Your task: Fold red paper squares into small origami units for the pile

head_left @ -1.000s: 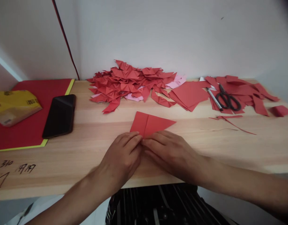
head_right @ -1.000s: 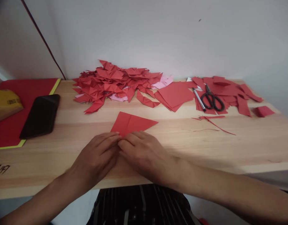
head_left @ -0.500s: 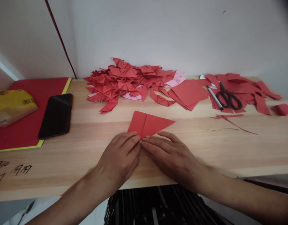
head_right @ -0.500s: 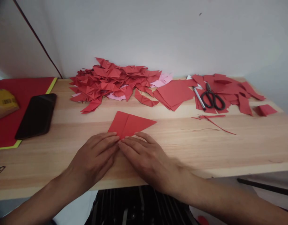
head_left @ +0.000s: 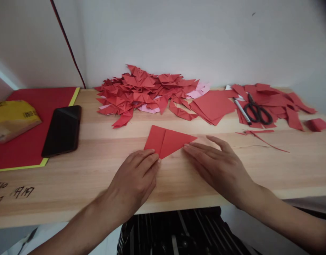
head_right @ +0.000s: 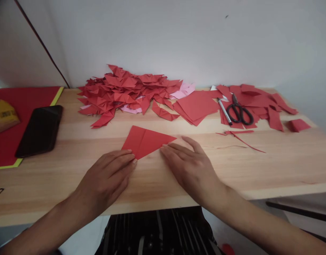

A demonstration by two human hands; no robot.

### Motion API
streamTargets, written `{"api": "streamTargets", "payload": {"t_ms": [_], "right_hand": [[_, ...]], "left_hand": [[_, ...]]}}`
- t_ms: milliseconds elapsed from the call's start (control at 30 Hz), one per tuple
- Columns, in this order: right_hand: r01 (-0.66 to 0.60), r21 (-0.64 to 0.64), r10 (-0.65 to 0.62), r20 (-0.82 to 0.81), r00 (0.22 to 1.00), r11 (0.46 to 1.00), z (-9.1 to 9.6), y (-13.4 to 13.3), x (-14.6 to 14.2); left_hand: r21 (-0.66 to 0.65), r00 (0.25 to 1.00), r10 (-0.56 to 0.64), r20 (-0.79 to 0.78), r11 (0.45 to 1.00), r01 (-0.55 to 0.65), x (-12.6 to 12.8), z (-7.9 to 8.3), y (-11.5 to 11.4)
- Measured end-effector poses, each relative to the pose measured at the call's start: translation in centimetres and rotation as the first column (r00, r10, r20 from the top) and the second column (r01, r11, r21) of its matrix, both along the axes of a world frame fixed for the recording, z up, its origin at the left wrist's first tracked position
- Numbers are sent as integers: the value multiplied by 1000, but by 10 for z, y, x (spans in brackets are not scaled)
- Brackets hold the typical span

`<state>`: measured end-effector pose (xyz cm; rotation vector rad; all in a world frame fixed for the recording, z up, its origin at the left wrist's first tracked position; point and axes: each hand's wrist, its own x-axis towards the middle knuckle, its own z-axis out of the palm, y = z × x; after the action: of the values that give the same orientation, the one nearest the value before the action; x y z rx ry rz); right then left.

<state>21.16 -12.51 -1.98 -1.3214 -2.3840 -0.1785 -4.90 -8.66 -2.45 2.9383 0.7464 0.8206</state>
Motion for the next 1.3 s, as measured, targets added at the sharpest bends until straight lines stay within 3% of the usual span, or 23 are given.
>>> {"api": "streamTargets", "payload": {"t_ms": [167,433,800,1000,1133,1200,1300], "right_hand": [[104,80,-110,75,991,991,4,5,10],[101,100,-110,93,990,990,4,6,15],[50,-45,-49,23,999,998,20,-20,11],[-74,-233,38,-156,987,970,28,-41,0],[-208,-350,94,-317,944,913,24,-46,-22],[-264,-365,132,-347,928,893,21,-46,-34],[-293,-315,179,-346,921,903,16,-40,-42]], "left_hand": [[-16,1000,2,0,1000,-2,-1,-1,0],[10,1000,8,7,1000,-8,0,-1,-1],[83,986,62,-155,995,-50,-8,6,6],[83,959,151,-238,987,-135,-7,11,26],[60,958,113,-262,993,-101,2,15,42],[48,961,75,-266,997,-64,7,18,49],[18,956,19,-294,1000,-14,13,21,56]]}}
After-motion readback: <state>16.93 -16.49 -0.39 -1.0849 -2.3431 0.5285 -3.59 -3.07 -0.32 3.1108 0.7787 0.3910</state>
